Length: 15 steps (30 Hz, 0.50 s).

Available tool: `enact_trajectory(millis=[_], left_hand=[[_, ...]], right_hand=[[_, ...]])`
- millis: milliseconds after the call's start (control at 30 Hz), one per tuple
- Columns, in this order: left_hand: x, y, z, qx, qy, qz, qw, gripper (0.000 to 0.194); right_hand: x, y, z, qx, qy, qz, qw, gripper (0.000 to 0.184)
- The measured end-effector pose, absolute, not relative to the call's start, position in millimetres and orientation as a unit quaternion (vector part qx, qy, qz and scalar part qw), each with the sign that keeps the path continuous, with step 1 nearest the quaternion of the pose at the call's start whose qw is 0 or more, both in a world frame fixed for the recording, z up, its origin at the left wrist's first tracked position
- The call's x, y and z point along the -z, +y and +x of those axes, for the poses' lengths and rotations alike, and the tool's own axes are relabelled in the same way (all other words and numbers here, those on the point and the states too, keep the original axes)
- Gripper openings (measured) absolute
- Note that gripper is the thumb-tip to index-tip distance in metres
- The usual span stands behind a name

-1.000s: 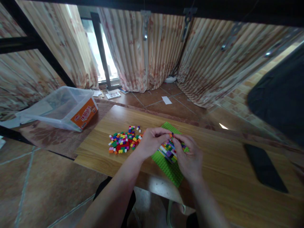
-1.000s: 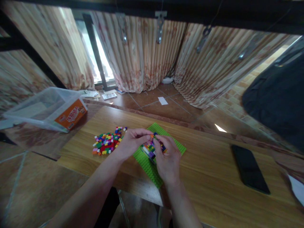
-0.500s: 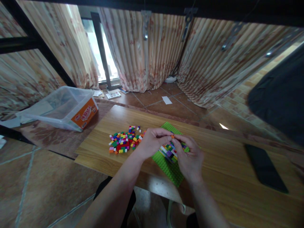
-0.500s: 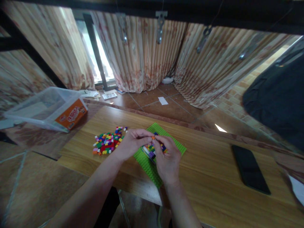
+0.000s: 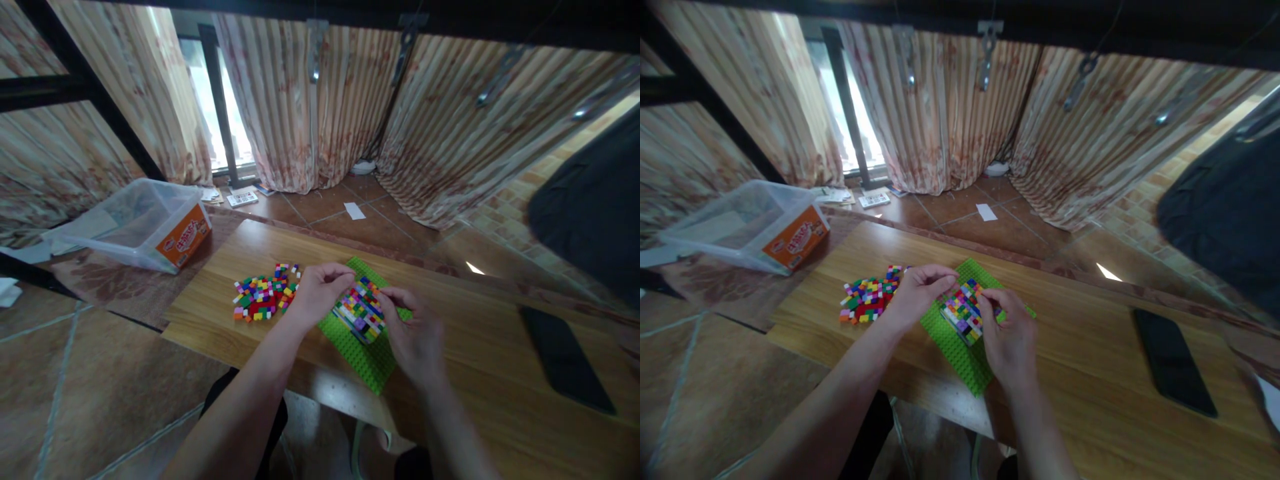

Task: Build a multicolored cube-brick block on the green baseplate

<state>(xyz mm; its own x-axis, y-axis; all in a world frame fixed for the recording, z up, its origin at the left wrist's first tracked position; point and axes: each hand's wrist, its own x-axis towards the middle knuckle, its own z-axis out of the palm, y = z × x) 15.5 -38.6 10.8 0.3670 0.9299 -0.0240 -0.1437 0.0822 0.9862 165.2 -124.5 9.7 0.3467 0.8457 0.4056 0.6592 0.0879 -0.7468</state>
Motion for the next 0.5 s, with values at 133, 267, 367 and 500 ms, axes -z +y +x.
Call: enact_trajectory(millis=[133, 267, 367, 500], left_hand=[[-0.1, -31.8, 13.6, -0.41, 0.437, 0.581, 0.551, 0.01], [4.0, -33.8, 15.0, -0.364, 0.44, 0.626, 0.53, 0.014], [2.0, -37.7, 16.3, -0.337, 0.431, 0.646, 0.533, 0.015], [-0.1, -40.2, 15.5, -0.318, 0.415, 0.677, 0.519, 0.018]], right_hand=[[-8.2, -127.7, 170.1, -0.06, -0.619, -0.676, 0.396, 0.022], [-5.6, -126.0, 166.4, -0.01, -0.643, -0.679, 0.353, 0.026], [-3.3, -123.0, 164.2, 0.009, -0.649, -0.68, 0.341, 0.027], [-0.2, -119.1, 162.9, 0.014, -0.63, -0.691, 0.355, 0.026]])
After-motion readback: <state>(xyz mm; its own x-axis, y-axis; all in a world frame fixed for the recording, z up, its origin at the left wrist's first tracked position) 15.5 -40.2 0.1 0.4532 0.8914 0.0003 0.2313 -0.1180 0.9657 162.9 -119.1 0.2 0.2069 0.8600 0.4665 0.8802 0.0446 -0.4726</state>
